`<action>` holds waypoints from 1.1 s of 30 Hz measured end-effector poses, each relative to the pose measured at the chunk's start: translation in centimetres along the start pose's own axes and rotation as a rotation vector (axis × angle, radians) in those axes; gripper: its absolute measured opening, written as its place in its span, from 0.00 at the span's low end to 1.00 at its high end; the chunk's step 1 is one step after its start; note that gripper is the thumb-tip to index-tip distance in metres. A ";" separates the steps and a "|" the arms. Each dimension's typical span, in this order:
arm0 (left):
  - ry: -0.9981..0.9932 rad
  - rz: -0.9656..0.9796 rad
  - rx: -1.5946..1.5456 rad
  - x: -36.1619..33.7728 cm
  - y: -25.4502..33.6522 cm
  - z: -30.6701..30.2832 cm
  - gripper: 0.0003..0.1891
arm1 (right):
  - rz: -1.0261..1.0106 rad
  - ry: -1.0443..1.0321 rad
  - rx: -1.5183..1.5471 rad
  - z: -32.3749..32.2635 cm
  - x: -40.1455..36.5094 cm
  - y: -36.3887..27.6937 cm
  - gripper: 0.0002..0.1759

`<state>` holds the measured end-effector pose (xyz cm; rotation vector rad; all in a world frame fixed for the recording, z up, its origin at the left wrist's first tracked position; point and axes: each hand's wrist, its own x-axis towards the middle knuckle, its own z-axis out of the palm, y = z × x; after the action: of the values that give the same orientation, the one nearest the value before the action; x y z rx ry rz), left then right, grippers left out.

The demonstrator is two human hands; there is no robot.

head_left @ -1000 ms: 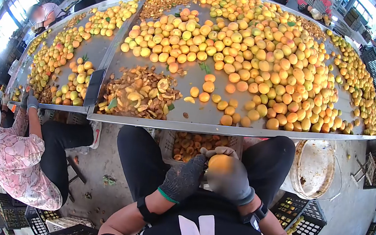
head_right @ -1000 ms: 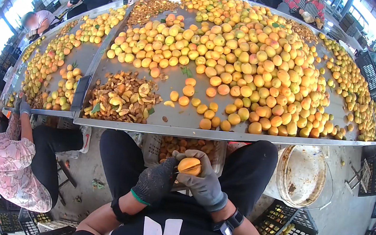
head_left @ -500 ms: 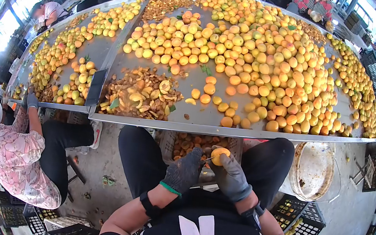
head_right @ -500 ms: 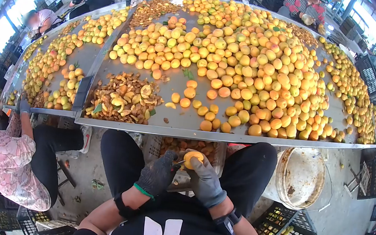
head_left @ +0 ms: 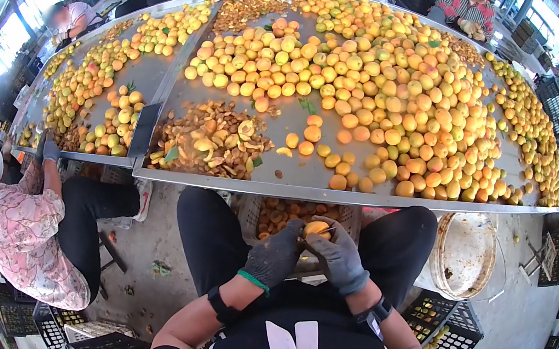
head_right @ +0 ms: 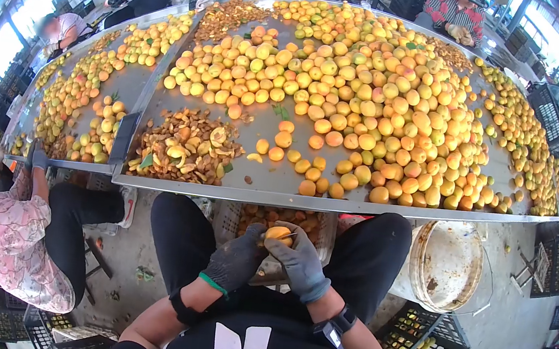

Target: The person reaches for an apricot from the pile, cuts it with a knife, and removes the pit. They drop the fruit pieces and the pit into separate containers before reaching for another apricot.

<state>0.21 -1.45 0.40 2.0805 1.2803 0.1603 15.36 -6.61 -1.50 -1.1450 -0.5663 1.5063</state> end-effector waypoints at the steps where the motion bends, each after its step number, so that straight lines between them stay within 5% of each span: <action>1: -0.003 -0.002 -0.027 -0.2 0.0 -0.3 0.22 | 0.008 -0.014 0.038 0.3 -0.3 -0.4 0.25; 5: -0.027 0.062 -0.081 -1.3 0.2 -2.1 0.24 | -0.060 -0.044 0.235 0.5 -1.0 -1.1 0.25; 7: -0.072 0.086 -0.337 -1.5 -0.4 -3.4 0.26 | -0.233 0.088 -0.067 -1.0 -0.4 -0.2 0.26; 9: 0.000 0.208 -0.348 -1.2 -0.7 -3.6 0.28 | -0.137 0.097 -0.210 -2.9 0.4 1.4 0.26; 11: 0.105 0.354 -0.404 0.1 -0.1 -2.9 0.29 | -0.505 0.019 -0.837 -2.1 -0.5 0.6 0.28; 12: 0.121 0.383 -0.437 0.3 0.0 -2.4 0.28 | -0.133 -0.021 -0.342 -1.2 -0.8 1.0 0.29; 15: 0.129 0.443 -0.440 0.7 -0.1 -1.4 0.30 | -0.358 0.054 -0.465 -0.4 -0.9 0.1 0.33; 17: 0.025 0.221 -0.829 0.6 -1.6 0.1 0.30 | -0.524 0.123 -0.653 -1.0 -0.8 -0.4 0.32; 18: 0.015 0.234 -0.825 0.4 -1.6 0.2 0.30 | -0.460 0.046 -0.706 -0.7 -1.2 -0.9 0.32; 20: -0.146 -0.068 -0.948 0.1 -1.7 0.0 0.28 | -0.402 -0.018 -0.758 0.0 -1.9 -1.7 0.32; 22: -0.137 -0.048 -0.999 -0.4 -1.3 -0.5 0.30 | -0.298 -0.211 -0.768 0.8 -2.3 -1.7 0.33; 23: -0.120 -0.041 -1.056 -0.4 -1.0 -0.5 0.33 | -0.426 -0.229 -0.751 1.5 -2.1 -0.9 0.33; 27: -0.185 -0.011 -1.189 0.4 -2.5 0.2 0.28 | -0.365 -0.249 -0.741 1.6 -1.8 -0.4 0.33; 29: -0.205 -0.022 -1.287 0.9 -3.5 0.6 0.25 | -0.568 -0.222 -0.714 1.5 -1.4 -0.3 0.32; 33: -0.182 -0.104 -1.341 -0.2 -0.6 -2.1 0.22 | -0.625 -0.208 -0.700 1.3 -1.4 -0.9 0.33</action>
<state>-1.26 -0.43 1.63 0.8413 0.7588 0.5774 14.53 -7.39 0.31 -1.1620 -1.5210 0.8896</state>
